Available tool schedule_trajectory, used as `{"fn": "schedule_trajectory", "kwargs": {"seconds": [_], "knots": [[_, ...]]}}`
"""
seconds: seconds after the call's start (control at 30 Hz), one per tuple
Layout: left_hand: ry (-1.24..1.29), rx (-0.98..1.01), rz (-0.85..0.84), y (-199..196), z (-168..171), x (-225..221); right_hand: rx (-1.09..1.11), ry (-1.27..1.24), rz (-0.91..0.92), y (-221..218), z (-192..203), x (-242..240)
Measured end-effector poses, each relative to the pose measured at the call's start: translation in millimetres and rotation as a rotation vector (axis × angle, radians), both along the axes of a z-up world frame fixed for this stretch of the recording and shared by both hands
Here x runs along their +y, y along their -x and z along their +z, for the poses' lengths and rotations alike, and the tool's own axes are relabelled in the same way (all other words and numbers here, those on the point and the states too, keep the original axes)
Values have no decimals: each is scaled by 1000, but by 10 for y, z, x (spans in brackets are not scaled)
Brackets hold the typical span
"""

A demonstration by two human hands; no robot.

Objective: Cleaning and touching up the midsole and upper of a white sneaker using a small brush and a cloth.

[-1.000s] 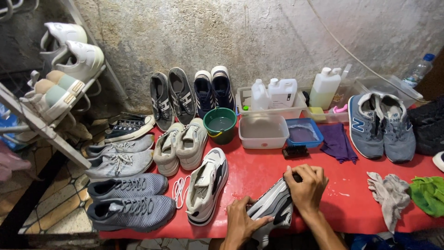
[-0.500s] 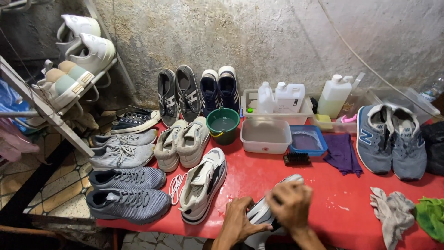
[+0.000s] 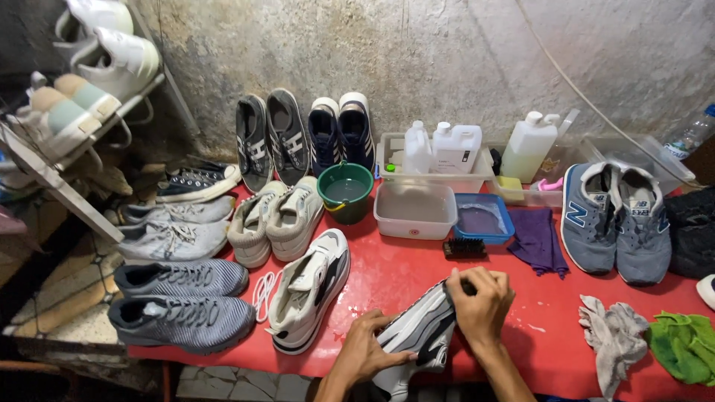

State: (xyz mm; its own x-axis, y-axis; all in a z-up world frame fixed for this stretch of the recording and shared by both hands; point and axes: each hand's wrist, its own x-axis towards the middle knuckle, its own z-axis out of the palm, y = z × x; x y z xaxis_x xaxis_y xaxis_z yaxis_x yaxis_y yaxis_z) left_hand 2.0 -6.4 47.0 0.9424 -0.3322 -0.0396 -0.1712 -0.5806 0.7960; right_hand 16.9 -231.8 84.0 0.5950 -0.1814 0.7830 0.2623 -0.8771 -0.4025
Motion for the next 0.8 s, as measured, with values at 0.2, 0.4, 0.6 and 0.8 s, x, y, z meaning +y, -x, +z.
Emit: {"fn": "schedule_trajectory", "kwargs": {"seconds": [0.2, 0.4, 0.6, 0.8], "knots": [[152, -64, -59, 28, 163, -4, 12, 296, 175, 34, 16, -17], [36, 205, 34, 23, 181, -7, 206, -25, -175, -67, -29, -65], [88, 102, -1, 63, 355, -12, 41, 59, 120, -268, -125, -329], [128, 17, -55, 56, 336, -2, 108, 123, 101, -136, 51, -10]]}}
